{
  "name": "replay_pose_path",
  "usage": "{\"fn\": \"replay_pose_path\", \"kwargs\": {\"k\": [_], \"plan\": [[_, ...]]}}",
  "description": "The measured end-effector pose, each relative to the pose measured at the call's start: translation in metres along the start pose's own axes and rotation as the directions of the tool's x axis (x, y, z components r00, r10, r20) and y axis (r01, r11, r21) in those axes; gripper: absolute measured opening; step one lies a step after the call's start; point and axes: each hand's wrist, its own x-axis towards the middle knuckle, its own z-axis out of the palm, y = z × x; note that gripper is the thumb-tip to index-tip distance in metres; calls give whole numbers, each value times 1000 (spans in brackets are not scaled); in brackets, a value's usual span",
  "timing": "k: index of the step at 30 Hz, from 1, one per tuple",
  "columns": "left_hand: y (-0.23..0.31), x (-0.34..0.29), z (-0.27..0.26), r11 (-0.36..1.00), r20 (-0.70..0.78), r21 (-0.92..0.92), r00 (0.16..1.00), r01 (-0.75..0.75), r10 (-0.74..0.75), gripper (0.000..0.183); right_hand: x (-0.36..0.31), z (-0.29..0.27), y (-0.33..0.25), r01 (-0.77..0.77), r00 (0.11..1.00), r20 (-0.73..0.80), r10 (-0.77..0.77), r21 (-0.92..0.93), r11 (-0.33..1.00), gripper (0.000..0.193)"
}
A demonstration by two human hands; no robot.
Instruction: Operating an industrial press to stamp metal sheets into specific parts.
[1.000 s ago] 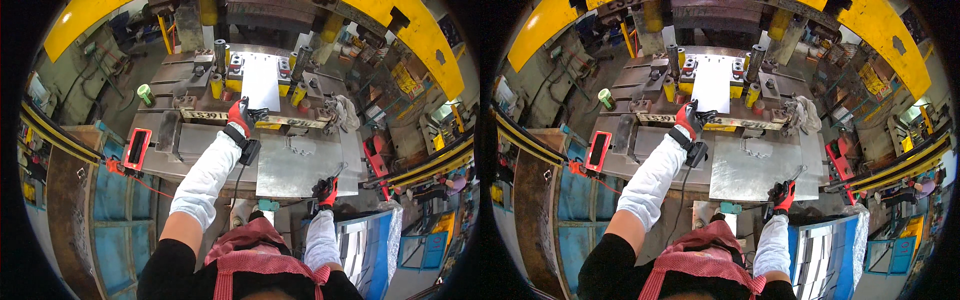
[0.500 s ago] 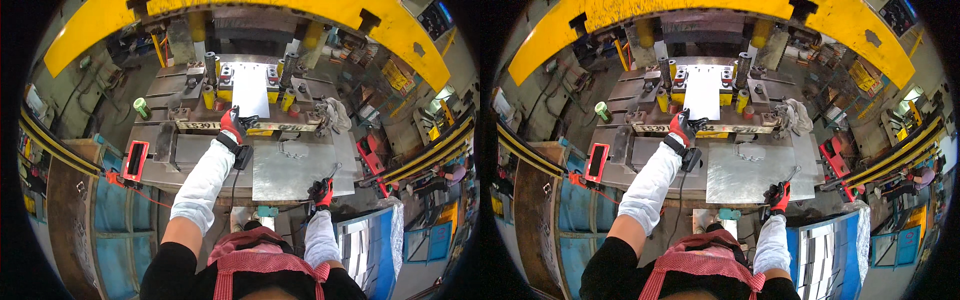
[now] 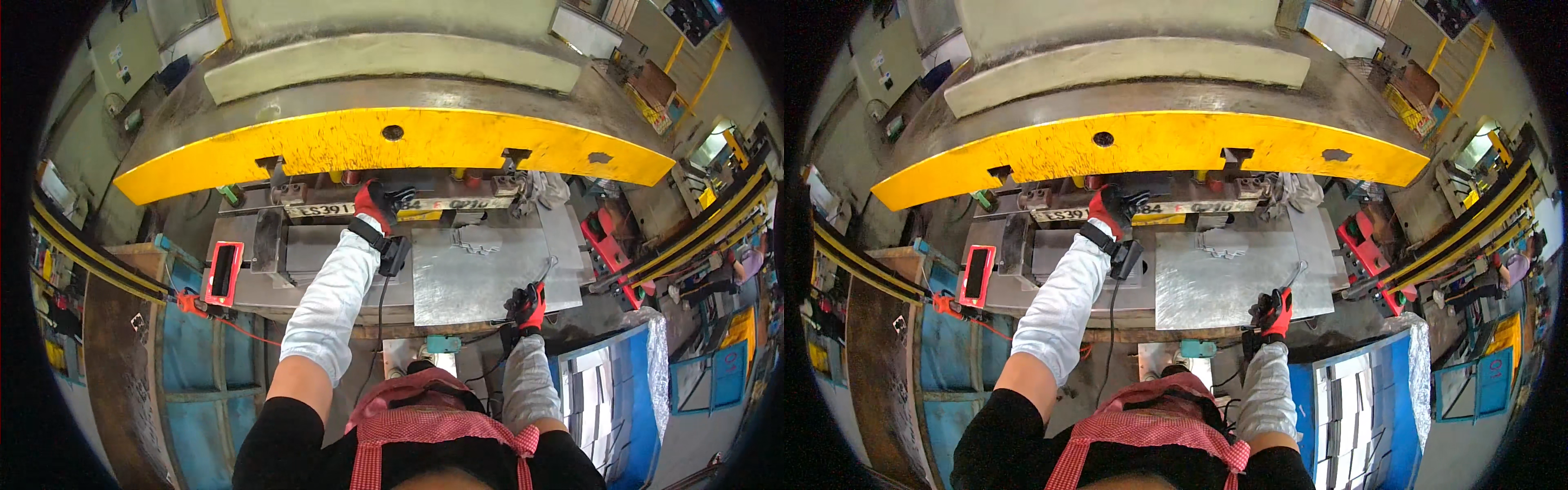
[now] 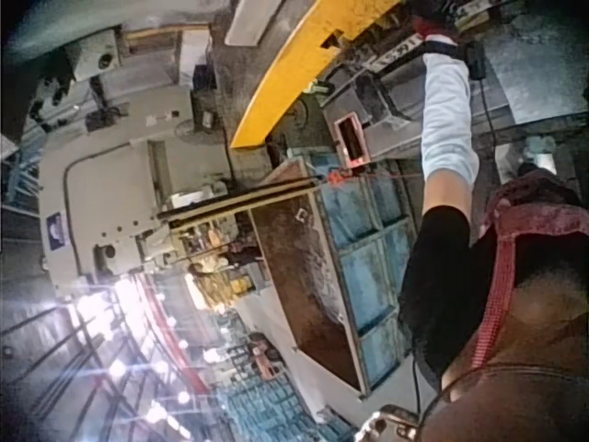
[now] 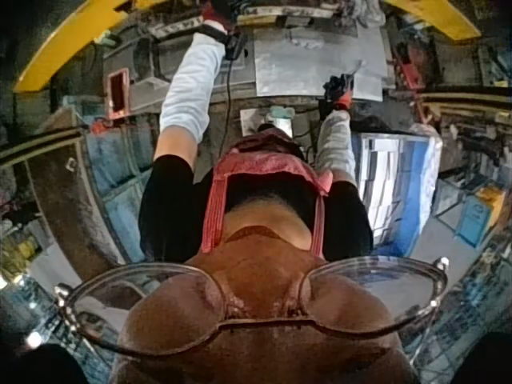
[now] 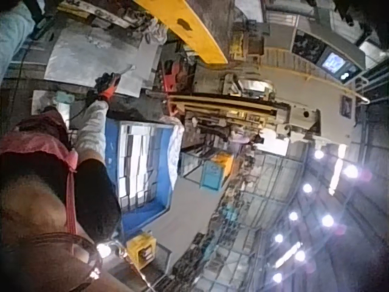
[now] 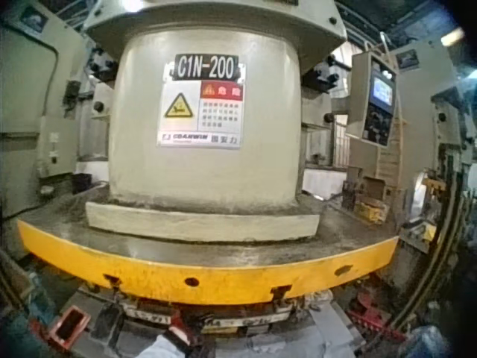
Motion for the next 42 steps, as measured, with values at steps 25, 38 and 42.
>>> {"fn": "replay_pose_path", "kwargs": {"k": [25,38,42], "plan": [[-1,-18,15,996,-126,-13,989,-85,83,39,-62,180,-60,381,828,550,-113,-403,832,37],[-5,-9,22,999,-142,-34,990,15,-20,38,49,359,-68,147,592,769,241,-398,906,19],[2,-10,-15,272,448,790,820,-550,357,34,33,352,-38,306,589,808,26,-252,918,22]]}}
